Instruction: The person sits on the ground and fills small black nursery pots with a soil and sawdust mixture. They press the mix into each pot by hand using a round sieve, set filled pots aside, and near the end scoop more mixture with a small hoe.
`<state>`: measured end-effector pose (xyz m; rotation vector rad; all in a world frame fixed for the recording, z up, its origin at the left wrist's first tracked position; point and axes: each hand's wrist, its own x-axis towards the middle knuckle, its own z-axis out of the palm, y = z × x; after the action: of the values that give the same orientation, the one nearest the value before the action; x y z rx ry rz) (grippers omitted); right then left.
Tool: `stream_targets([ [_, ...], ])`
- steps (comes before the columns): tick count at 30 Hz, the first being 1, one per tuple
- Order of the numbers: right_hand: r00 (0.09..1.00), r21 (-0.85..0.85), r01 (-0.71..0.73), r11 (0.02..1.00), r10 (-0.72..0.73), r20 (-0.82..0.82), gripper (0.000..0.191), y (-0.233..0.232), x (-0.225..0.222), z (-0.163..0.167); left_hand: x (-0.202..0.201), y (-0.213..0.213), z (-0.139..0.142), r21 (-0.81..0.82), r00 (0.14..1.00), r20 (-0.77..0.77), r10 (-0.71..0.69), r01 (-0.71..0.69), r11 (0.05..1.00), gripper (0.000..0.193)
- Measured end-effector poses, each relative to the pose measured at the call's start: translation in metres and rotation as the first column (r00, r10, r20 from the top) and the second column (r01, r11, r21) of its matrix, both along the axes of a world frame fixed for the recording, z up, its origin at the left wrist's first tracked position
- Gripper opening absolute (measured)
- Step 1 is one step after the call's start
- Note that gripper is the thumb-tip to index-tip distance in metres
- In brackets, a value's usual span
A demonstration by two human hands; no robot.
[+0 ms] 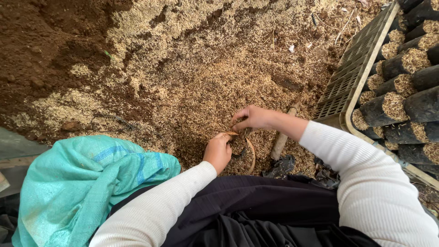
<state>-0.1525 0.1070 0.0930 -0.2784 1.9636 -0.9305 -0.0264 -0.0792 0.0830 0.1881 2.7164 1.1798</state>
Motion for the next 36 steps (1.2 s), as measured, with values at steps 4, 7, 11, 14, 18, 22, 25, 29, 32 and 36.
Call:
stream_targets([
  [4, 0.915, -0.017, -0.158, 0.987, 0.14, -0.379, 0.038, -0.003, 0.052, 0.032, 0.002, 0.001, -0.002, -0.056, 1.0, 0.011, 0.003, -0.002, 0.998, 0.029],
  [7, 0.733, -0.174, -0.235, 0.956, 0.056, -0.678, 0.047, -0.001, 0.084, 0.031, 0.003, 0.001, -0.009, -0.074, 0.999, -0.041, 0.016, -0.019, 0.997, 0.03],
  [11, 0.586, 0.197, -0.302, 0.933, 0.344, -0.734, 0.052, 0.0, 0.103, 0.021, 0.004, 0.003, -0.019, -0.052, 0.992, -0.11, 0.059, -0.065, 0.997, 0.037],
  [14, 0.25, 0.269, -0.39, 0.881, 0.382, -0.89, 0.035, -0.003, 0.107, 0.016, 0.007, 0.004, -0.022, -0.083, 0.992, -0.109, 0.057, -0.066, 0.994, 0.036],
  [18, 0.269, 0.391, -0.423, 0.817, 0.525, -0.807, 0.022, -0.009, 0.099, 0.01, 0.01, 0.008, -0.018, -0.092, 0.99, -0.134, 0.049, -0.062, 0.994, 0.022],
  [22, 0.596, 0.077, -0.459, 0.885, 0.371, -0.712, 0.03, 0.011, 0.051, -0.012, 0.006, 0.005, -0.012, 0.036, 0.997, 0.042, 0.069, -0.07, 0.997, 0.031],
  [25, 0.973, -0.158, 0.005, 0.987, -0.041, -0.225, 0.026, 0.044, 0.005, -0.044, 0.003, 0.001, -0.009, 0.058, 0.997, 0.062, 0.054, -0.058, 0.997, 0.025],
  [29, 0.933, 0.258, 0.36, 0.897, -0.343, -0.109, 0.04, 0.058, -0.018, -0.099, 0.001, -0.002, -0.012, -0.038, 0.992, 0.115, 0.05, -0.046, 0.998, 0.019],
  [32, 0.966, 0.437, 0.197, 0.878, -0.098, -0.239, 0.069, 0.042, -0.006, -0.13, 0.003, 0.001, -0.023, 0.134, 0.868, 0.435, 0.237, -0.323, 0.937, 0.034],
  [36, 0.97, 0.24, 0.125, 0.963, -0.067, -0.234, 0.062, 0.006, 0.006, -0.144, 0.005, 0.001, -0.048, 0.175, 0.37, 0.921, 0.118, -0.666, 0.726, 0.026],
])
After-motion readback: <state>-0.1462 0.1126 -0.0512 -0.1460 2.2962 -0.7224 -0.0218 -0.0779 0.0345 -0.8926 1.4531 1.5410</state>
